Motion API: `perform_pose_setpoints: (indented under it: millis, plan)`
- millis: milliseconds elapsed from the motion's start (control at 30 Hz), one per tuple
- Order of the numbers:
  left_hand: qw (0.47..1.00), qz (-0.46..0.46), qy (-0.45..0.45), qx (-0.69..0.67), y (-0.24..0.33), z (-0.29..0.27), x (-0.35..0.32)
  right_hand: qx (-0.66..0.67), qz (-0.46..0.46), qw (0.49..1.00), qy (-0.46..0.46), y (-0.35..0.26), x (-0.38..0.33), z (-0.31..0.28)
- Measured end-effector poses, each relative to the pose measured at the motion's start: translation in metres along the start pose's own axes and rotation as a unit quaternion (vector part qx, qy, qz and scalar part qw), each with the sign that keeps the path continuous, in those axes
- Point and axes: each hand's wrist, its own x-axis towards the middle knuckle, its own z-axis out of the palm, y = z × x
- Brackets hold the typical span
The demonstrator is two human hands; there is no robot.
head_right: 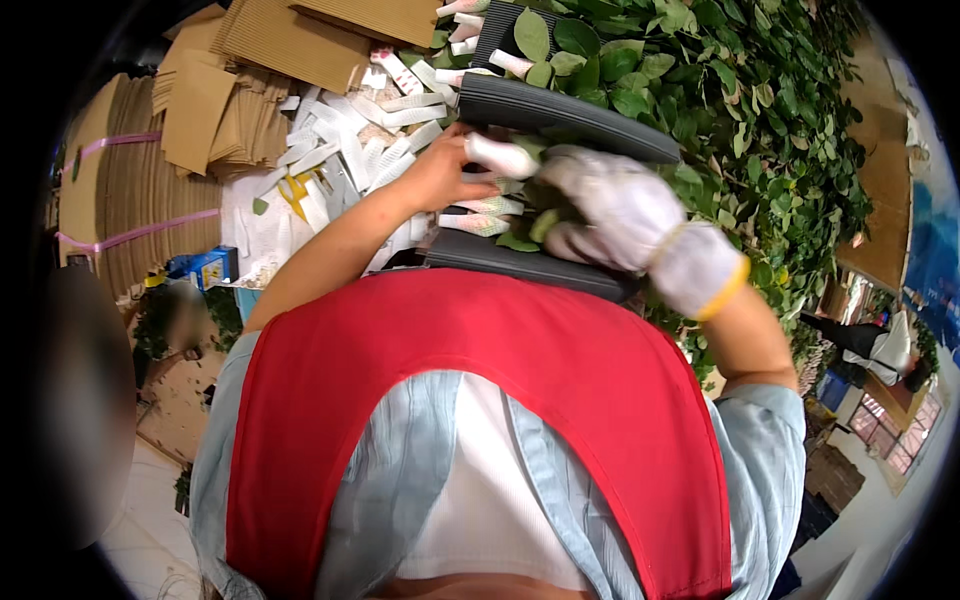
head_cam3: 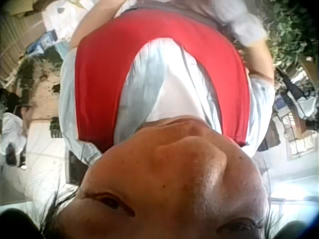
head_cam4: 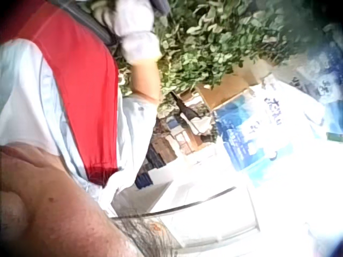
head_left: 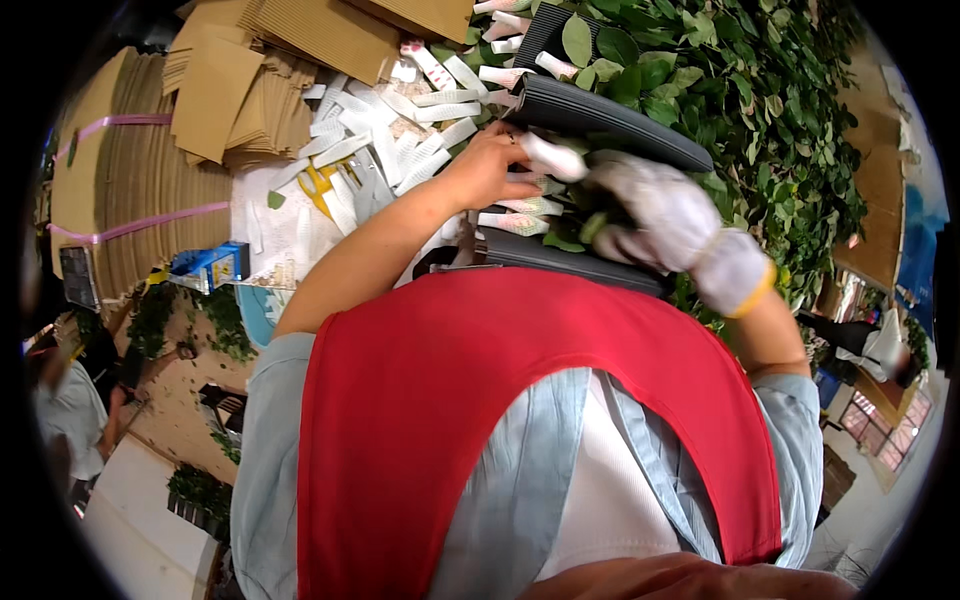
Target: The person arranges pink roses and green leaves into a black plastic tray, then wraps the stems with white foam netting and places the bundle into a clear plastic bag. The person repeats this process for multiple rose bundles.
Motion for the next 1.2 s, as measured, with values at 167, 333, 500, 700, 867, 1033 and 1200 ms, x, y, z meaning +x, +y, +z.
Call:
perform_pose_setpoints:
  millis: [167, 333, 500, 700, 867, 1033, 1200]
  plan:
    - [1.0, -0.008, -0.012, 0.004, 0.005, -0.004, 0.005, 0.01, 0.162, 0.986, -0.036, 0.003, 0.015, 0.007]
    - [0.999, -0.007, -0.03, 0.035, 0.011, -0.012, 0.003, 0.043, -0.047, 0.988, -0.138, 0.007, -0.005, -0.04]
    - [0.998, -0.067, 0.02, -0.004, 0.026, -0.017, -0.002, -0.006, -0.027, 0.999, -0.038, 0.033, -0.004, 0.088]
    - [0.948, -0.296, 0.086, 0.086, 0.058, 0.008, 0.004, 0.009, -0.017, 0.999, -0.051, 0.03, -0.001, 0.091]
    - [0.943, -0.233, 0.233, -0.05, 0.046, 0.019, -0.011, 0.067, 0.016, 0.994, -0.079, 0.023, 0.003, 0.078]
    - [0.891, -0.347, 0.286, -0.061, 0.015, -0.077, -0.05, 0.058, 0.006, 0.997, -0.056, 0.025, -0.002, 0.087]
    - [0.911, -0.251, -0.041, 0.324, 0.072, -0.117, -0.059, 0.073, 0.012, 0.994, -0.078, 0.041, -0.017, 0.106]
